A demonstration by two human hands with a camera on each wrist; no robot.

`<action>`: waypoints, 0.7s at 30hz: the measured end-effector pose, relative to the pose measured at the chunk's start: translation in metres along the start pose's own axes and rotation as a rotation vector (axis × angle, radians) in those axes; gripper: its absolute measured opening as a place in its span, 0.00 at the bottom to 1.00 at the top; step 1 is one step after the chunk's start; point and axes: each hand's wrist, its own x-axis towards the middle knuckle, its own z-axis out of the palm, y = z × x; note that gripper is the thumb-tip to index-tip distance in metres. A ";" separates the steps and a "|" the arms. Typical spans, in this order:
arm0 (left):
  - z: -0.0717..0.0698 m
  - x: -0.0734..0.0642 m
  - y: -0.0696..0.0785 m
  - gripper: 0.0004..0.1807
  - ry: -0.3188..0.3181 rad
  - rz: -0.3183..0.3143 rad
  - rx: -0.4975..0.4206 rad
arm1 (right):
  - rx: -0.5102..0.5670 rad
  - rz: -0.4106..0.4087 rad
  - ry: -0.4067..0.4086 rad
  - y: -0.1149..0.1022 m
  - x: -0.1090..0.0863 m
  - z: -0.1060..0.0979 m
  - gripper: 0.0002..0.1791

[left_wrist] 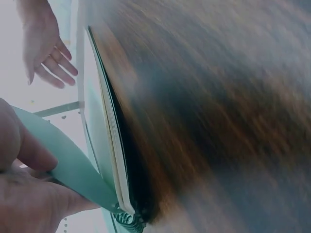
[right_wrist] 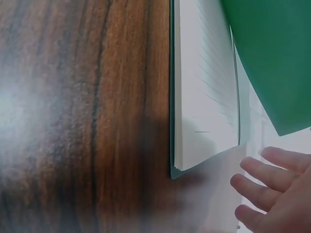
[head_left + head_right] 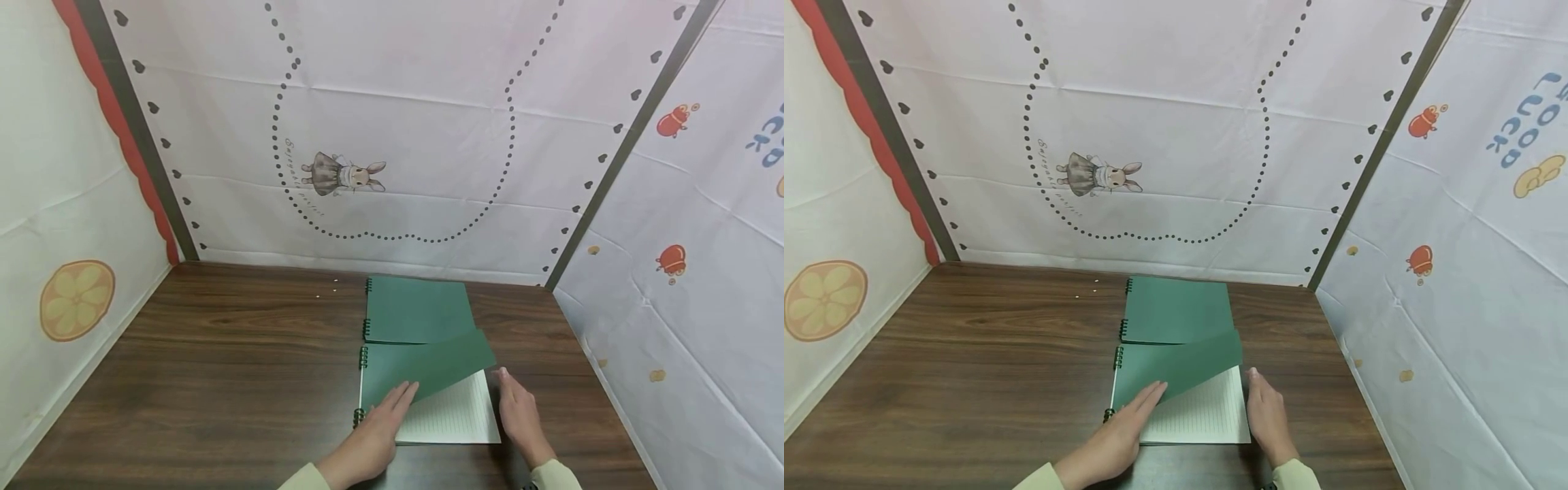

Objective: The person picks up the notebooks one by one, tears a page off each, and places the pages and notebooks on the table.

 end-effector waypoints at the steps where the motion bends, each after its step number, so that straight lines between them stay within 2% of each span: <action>1: 0.000 0.000 0.000 0.52 0.006 -0.007 -0.014 | -0.004 0.006 -0.009 -0.001 0.000 0.001 0.39; 9: 0.003 -0.002 -0.005 0.45 0.090 0.007 -0.076 | 0.013 0.062 -0.089 -0.005 0.009 0.006 0.43; 16: 0.005 -0.003 -0.007 0.41 0.148 0.018 -0.101 | -0.008 0.034 -0.101 -0.008 0.015 0.010 0.43; 21: 0.005 -0.001 -0.009 0.35 0.189 0.018 -0.107 | -0.022 0.050 -0.120 -0.012 0.020 0.012 0.44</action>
